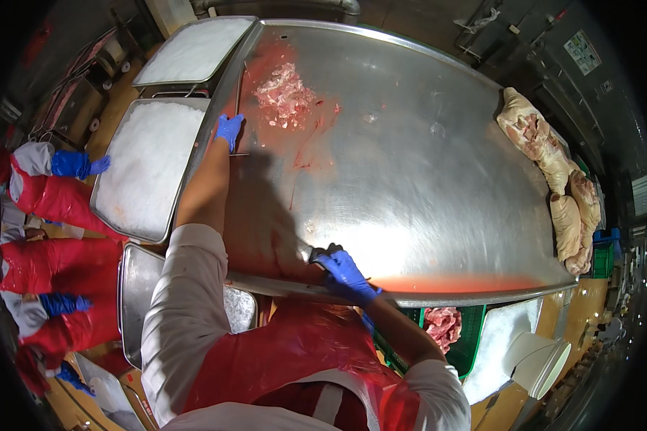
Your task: The person is cutting raw meat on a metal table using a knife. They are wearing blue gloves and a red apron. The person places the cut meat into a metal tray and then adds ice to the tray.
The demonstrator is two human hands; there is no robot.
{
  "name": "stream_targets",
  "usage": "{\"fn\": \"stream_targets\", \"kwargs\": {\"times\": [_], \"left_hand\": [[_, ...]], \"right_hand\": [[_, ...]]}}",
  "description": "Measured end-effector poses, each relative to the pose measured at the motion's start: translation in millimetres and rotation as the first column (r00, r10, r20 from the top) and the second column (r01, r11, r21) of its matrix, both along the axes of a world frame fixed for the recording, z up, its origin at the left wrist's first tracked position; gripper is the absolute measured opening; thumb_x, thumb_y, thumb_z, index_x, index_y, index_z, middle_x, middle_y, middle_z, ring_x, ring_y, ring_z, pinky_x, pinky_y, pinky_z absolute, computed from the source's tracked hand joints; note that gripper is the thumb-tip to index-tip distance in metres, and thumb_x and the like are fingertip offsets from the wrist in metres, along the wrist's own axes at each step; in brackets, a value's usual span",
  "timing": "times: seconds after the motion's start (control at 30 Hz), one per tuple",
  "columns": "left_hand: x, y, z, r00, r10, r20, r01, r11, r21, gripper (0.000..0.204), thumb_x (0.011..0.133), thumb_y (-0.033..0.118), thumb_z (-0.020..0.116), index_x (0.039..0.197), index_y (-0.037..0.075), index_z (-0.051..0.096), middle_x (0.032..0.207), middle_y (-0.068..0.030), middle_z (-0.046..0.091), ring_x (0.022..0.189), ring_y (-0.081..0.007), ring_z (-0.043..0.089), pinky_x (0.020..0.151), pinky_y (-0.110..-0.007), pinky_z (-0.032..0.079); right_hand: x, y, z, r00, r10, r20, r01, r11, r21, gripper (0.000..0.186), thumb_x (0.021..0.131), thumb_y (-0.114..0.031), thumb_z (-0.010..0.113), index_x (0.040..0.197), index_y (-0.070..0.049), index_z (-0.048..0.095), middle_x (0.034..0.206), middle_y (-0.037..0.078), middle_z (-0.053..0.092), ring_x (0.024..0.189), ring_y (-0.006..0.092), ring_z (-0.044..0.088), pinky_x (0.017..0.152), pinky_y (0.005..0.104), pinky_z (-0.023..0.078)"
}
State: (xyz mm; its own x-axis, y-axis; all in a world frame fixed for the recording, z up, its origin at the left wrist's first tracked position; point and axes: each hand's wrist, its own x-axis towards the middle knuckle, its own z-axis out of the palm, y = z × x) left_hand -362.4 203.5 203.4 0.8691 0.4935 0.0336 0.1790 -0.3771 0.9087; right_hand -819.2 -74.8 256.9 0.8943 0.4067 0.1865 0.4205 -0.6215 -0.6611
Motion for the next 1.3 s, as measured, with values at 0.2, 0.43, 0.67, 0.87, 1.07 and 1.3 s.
{"fn": "stream_targets", "kwargs": {"times": [0.2, 0.43, 0.67, 0.87, 1.07, 1.3], "left_hand": [[19, 57, 28, 0.690, -0.719, 0.086, 0.445, 0.327, -0.834, 0.021, 0.098, 0.027, 0.049, 0.078, 0.019, 0.046, 0.057, 0.0015, 0.045, 0.048, -0.0127, 0.044, 0.042, -0.030, 0.033], [-151, -117, 77, 0.614, -0.667, 0.422, 0.611, 0.064, -0.789, 0.009, 0.100, 0.017, 0.046, 0.104, 0.009, 0.048, 0.068, 0.0009, 0.048, 0.058, -0.0099, 0.049, 0.053, -0.025, 0.045], [-324, -293, 131, 0.401, -0.852, 0.338, 0.669, 0.020, -0.743, 0.013, 0.100, 0.007, 0.048, 0.112, 0.005, 0.047, 0.089, -0.0088, 0.060, 0.084, -0.0189, 0.064, 0.075, -0.030, 0.052], [-365, -376, 140, 0.113, -0.930, 0.351, 0.805, -0.121, -0.581, 0.017, 0.100, 0.008, 0.049, 0.115, 0.003, 0.047, 0.091, -0.0091, 0.061, 0.091, -0.0226, 0.066, 0.081, -0.032, 0.052], [-374, -442, 139, 0.000, -0.940, 0.340, 0.942, -0.114, -0.316, 0.018, 0.100, 0.011, 0.049, 0.115, 0.001, 0.048, 0.094, -0.0097, 0.065, 0.093, -0.0195, 0.066, 0.083, -0.032, 0.051], [-382, -535, 180, 0.028, -0.944, 0.329, 0.994, 0.059, 0.087, 0.043, 0.098, 0.008, 0.052, 0.138, -0.001, 0.040, 0.125, -0.0150, 0.054, 0.111, -0.0180, 0.052, 0.097, -0.035, 0.044]], "right_hand": [[23, 46, 23, 0.971, -0.107, 0.212, 0.101, 0.994, 0.038, 0.050, 0.076, -0.022, 0.065, 0.122, -0.005, 0.056, 0.099, 0.017, 0.054, 0.089, 0.0357, 0.053, 0.077, 0.0443, 0.044], [40, 3, 77, 0.760, -0.593, 0.265, 0.549, 0.805, 0.227, 0.062, 0.086, -0.028, 0.064, 0.138, -0.004, 0.041, 0.115, 0.020, 0.054, 0.099, 0.0386, 0.053, 0.085, 0.0463, 0.043], [-4, -79, 84, 0.711, -0.688, 0.144, 0.672, 0.725, 0.151, 0.066, 0.089, -0.023, 0.059, 0.145, 0.000, 0.032, 0.082, 0.019, 0.059, 0.080, 0.0371, 0.054, 0.073, 0.0487, 0.041], [-59, -148, 84, 0.820, -0.536, -0.200, 0.560, 0.678, 0.476, 0.085, 0.082, -0.040, 0.070, 0.143, 0.003, 0.031, 0.103, 0.021, 0.058, 0.092, 0.0348, 0.057, 0.092, 0.0504, 0.039], [-60, -228, 46, 0.725, -0.685, -0.068, 0.653, 0.653, 0.383, 0.056, 0.088, -0.022, 0.060, 0.133, 0.003, 0.040, 0.091, 0.023, 0.058, 0.086, 0.0415, 0.056, 0.077, 0.0492, 0.043], [8, -410, 93, 0.208, -0.790, 0.576, 0.761, 0.501, 0.411, 0.017, 0.088, -0.004, 0.054, 0.103, 0.002, 0.058, 0.080, 0.019, 0.054, 0.072, 0.0351, 0.051, 0.064, 0.0465, 0.036]]}}
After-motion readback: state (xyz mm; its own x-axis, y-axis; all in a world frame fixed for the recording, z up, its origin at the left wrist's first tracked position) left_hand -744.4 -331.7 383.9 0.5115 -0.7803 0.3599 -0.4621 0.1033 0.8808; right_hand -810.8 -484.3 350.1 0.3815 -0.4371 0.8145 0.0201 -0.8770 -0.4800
